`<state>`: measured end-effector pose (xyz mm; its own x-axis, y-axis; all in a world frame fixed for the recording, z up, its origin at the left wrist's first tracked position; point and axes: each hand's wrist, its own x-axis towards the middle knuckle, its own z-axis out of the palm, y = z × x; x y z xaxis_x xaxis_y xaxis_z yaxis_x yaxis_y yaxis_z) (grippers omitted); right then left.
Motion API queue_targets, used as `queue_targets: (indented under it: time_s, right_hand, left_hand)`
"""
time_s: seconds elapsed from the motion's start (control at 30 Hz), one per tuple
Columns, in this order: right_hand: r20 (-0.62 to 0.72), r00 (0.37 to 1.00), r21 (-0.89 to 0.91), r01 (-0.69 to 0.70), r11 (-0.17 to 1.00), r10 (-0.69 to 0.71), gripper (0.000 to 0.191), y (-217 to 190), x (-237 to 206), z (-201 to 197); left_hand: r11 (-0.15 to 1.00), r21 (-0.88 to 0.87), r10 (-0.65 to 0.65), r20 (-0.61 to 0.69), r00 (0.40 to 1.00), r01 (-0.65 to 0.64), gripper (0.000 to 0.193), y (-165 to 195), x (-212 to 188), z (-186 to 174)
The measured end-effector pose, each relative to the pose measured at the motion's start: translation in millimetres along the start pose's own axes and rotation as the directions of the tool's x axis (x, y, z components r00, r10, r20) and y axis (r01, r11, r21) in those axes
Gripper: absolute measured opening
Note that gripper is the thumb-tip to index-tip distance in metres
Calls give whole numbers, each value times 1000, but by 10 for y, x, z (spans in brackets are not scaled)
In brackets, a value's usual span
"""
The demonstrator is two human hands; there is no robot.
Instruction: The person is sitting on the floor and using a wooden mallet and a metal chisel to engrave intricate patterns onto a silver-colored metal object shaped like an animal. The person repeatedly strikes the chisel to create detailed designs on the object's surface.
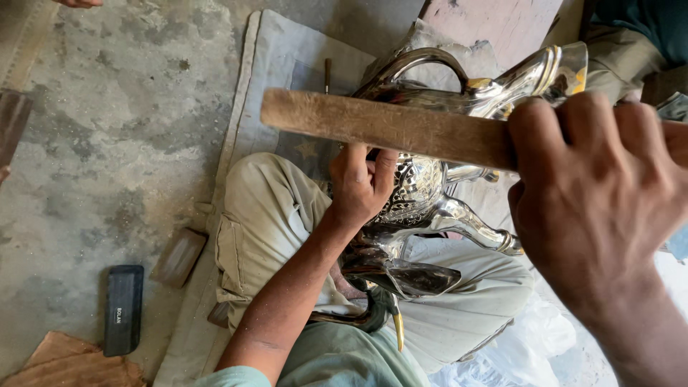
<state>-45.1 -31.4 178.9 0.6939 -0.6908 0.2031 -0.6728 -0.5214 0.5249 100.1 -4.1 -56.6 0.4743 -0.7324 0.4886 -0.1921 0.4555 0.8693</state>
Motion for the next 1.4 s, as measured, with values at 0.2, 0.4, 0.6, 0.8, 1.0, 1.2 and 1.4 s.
queue_targets:
  time_s: [0.2,0.4,0.6,0.8,1.0,1.2,1.4]
  right_hand:
    - [60,998,-38,-10,999,13,10,-14,-118,12]
    - [30,997,259,-73,963,68,24,-25,-30,-103]
    - [264,946,359,-279,891,190,60,-53,34,-274]
    - [50,994,493,-105,863,92,60,-155,244,-449]
    - [209,974,19,87,996,-89,23,-192,271,-528]
    - [215,968,-77,148,986,-129,18,-209,232,-493]
    - [205,973,27,102,994,-105,18,-220,251,-474]
  left_hand:
    - [999,-9,31,-3,1000,-31,24,-13,-13,12]
    - [927,-364,-127,-82,989,89,15,67,80,-94]
    - [928,-361,-91,14,996,90,15,146,173,-116]
    - [987,-157,36,7,999,-35,17,86,92,-58]
    - [993,92,70,32,997,-73,18,-69,8,-74]
    - [987,158,4,76,997,-16,14,-144,-56,-74]
    - [996,67,56,17,998,-57,17,-110,-45,-74]
